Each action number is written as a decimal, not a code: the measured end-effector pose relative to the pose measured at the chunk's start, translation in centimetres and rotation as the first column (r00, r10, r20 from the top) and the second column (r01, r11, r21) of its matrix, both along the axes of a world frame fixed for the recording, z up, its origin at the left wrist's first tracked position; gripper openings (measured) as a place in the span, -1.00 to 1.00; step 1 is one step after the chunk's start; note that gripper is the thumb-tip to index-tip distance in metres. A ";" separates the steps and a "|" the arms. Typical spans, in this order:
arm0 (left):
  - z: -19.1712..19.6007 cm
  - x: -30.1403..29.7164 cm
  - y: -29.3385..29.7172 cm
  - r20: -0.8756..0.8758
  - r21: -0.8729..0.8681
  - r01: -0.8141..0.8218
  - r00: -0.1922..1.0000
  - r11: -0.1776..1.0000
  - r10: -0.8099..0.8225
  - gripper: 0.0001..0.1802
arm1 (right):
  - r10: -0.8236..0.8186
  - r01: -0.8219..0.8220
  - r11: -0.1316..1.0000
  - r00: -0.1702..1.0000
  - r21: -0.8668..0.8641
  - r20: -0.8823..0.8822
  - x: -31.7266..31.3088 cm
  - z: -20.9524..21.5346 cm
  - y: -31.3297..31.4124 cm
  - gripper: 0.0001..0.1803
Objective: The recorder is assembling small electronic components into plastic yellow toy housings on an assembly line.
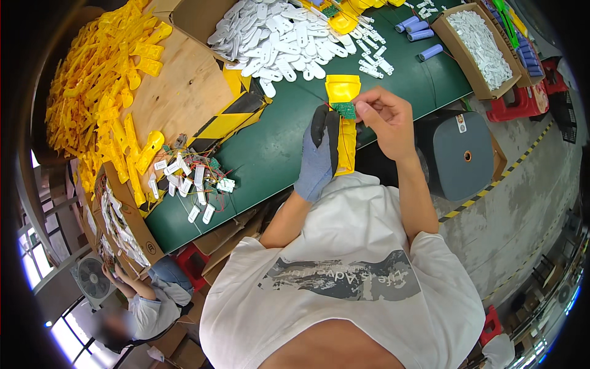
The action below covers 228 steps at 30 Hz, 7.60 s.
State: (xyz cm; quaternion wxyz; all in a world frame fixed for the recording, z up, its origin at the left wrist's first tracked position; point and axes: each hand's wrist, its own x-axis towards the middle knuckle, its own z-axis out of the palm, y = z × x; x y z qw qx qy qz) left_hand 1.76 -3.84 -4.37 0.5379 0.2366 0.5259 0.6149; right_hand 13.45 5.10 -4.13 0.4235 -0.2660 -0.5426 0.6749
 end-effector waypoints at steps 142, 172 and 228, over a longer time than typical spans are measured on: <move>-2.2 -0.5 -1.2 -0.281 0.133 -0.297 0.904 0.946 0.323 -0.69 | 0.419 -0.410 0.907 0.898 -0.091 0.135 -1.7 -0.9 0.9 -0.78; -2.2 0.4 -1.1 -0.678 0.195 -0.269 0.658 0.943 0.328 -0.75 | 0.216 -0.213 0.976 0.974 -0.048 0.071 -1.2 -1.9 -2.0 -0.63; 5.8 -1.8 -3.0 -0.985 0.076 0.143 -0.146 0.987 0.097 -0.62 | -0.124 -0.274 0.681 0.870 0.678 0.477 2.6 -2.4 0.5 -0.49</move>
